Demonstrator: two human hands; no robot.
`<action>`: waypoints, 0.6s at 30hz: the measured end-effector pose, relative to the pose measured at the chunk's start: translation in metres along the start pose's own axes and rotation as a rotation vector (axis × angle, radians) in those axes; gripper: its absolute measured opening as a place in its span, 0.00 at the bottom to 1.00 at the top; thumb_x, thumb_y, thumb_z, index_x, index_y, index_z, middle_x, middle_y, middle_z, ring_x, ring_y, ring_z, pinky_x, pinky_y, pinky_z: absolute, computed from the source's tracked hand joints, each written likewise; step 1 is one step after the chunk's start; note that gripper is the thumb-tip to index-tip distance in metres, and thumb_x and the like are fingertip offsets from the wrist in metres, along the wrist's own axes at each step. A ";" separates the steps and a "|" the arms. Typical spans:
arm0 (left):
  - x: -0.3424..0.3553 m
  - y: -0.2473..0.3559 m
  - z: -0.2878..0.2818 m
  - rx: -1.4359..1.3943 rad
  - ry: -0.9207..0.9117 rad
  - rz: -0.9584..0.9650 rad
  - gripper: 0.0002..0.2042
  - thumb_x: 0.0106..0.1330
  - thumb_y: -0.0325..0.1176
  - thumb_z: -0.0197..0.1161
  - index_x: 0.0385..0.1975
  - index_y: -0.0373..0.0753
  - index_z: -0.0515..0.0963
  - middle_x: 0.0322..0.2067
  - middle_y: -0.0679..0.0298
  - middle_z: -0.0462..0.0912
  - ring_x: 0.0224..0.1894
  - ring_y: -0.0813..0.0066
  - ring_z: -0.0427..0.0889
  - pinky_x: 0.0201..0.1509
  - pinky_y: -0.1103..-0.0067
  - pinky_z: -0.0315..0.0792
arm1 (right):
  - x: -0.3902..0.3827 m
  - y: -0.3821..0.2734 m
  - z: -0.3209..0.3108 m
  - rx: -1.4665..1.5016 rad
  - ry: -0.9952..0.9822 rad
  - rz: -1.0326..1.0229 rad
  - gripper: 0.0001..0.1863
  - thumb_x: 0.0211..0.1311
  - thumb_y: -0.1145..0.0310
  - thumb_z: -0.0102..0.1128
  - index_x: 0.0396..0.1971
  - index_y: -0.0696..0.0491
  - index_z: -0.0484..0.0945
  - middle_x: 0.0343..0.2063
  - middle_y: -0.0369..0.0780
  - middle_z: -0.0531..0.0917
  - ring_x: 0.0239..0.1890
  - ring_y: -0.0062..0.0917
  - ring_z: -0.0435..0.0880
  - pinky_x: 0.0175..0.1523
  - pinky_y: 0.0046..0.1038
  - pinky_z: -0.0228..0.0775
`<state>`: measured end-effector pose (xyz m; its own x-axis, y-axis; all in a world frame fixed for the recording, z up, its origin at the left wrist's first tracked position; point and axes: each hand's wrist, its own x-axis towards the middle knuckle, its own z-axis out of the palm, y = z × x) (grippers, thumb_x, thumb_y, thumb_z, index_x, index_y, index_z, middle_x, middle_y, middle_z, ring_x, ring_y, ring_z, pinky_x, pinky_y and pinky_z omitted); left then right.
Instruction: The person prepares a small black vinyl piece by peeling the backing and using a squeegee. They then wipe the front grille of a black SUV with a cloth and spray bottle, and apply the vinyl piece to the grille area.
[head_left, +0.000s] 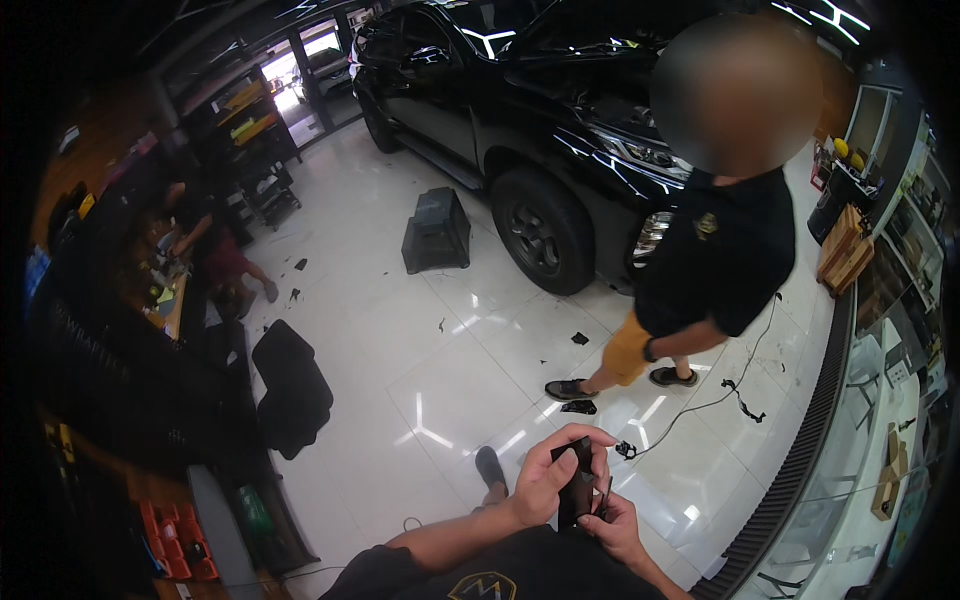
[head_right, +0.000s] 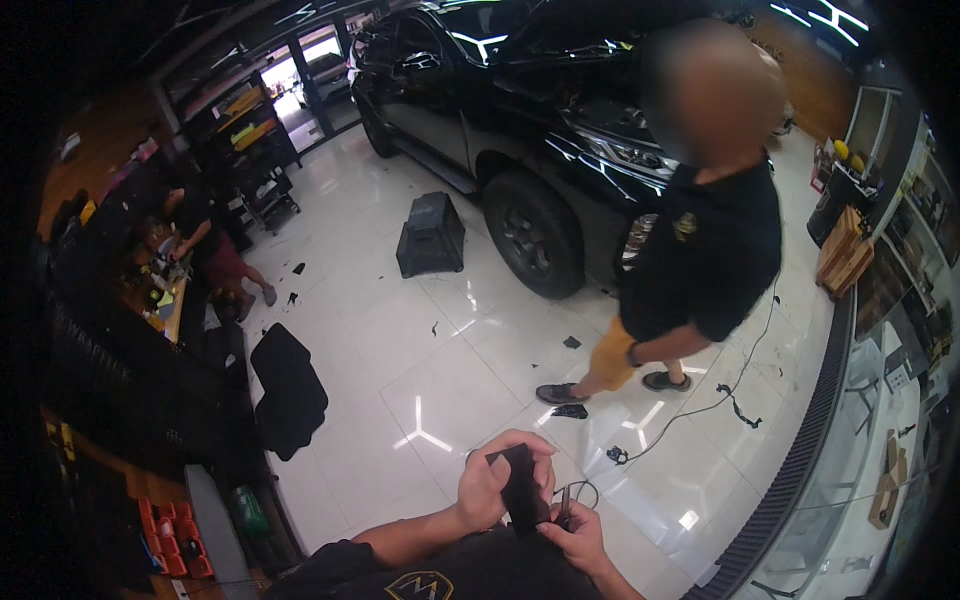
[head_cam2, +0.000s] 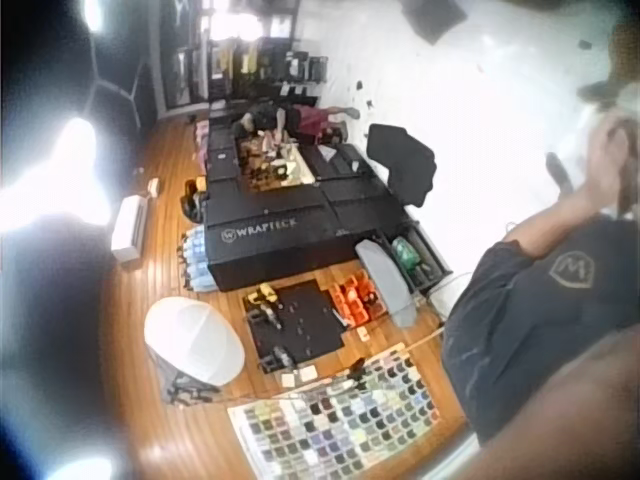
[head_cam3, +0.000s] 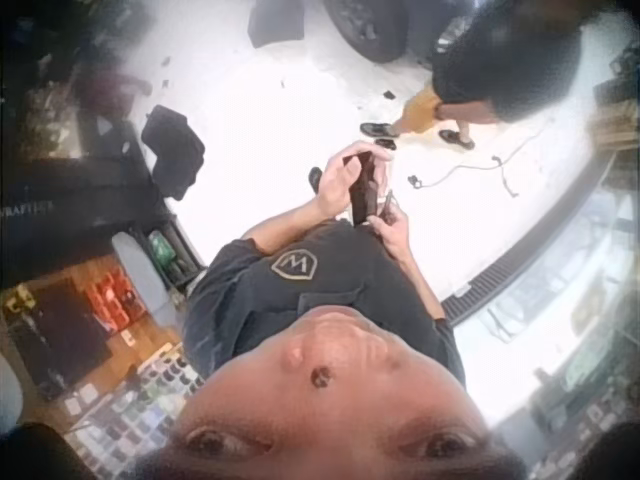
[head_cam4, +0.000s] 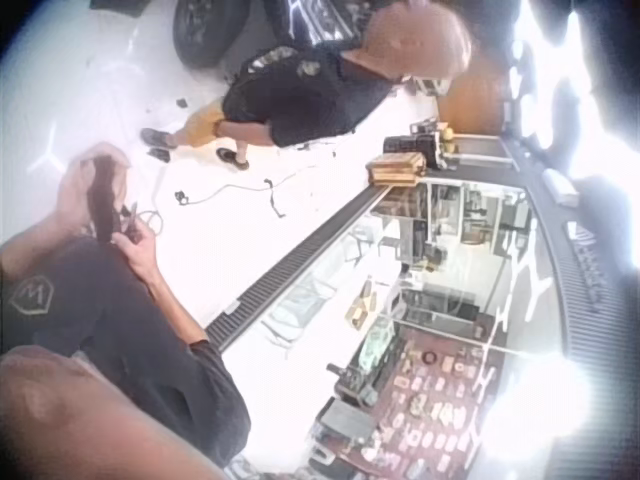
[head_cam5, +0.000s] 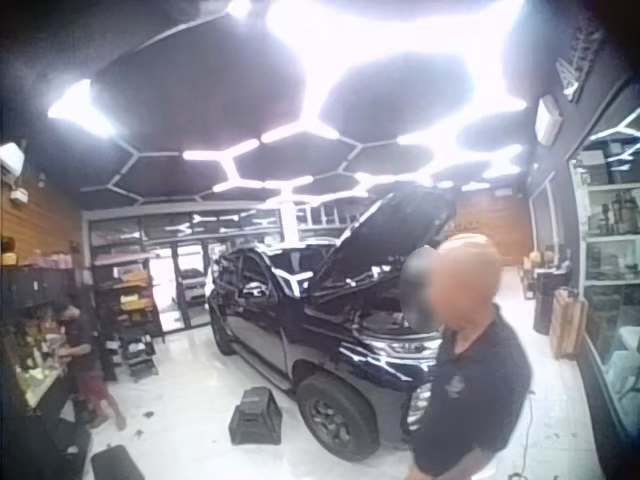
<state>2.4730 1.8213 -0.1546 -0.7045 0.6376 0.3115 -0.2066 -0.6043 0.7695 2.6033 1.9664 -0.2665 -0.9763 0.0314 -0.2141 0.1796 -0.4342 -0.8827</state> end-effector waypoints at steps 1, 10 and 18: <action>-0.005 -0.004 0.009 0.009 0.000 -0.007 0.32 0.75 0.55 0.47 0.59 0.27 0.66 0.36 0.60 0.73 0.38 0.75 0.75 0.41 0.79 0.73 | -0.009 0.001 -0.006 -0.015 0.002 0.009 0.09 0.57 0.77 0.70 0.34 0.58 0.77 0.31 0.33 0.80 0.34 0.16 0.78 0.42 0.20 0.70; -0.025 -0.015 0.055 0.020 -0.025 -0.118 0.43 0.70 0.65 0.44 0.65 0.24 0.61 0.40 0.59 0.74 0.43 0.73 0.76 0.50 0.79 0.71 | -0.057 0.006 -0.036 -0.009 0.025 -0.014 0.10 0.56 0.76 0.71 0.34 0.58 0.77 0.32 0.33 0.81 0.32 0.15 0.78 0.40 0.19 0.69; -0.026 -0.018 0.050 -0.061 -0.114 -0.052 0.41 0.71 0.64 0.44 0.65 0.25 0.62 0.41 0.58 0.75 0.44 0.72 0.76 0.51 0.78 0.70 | -0.057 0.006 -0.031 0.042 0.073 -0.035 0.10 0.55 0.76 0.71 0.35 0.57 0.77 0.30 0.33 0.81 0.30 0.14 0.77 0.37 0.18 0.68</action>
<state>2.5290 1.8400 -0.1485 -0.6106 0.7172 0.3359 -0.2846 -0.5945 0.7521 2.6635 1.9900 -0.2731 -0.9702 0.1121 -0.2149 0.1390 -0.4690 -0.8722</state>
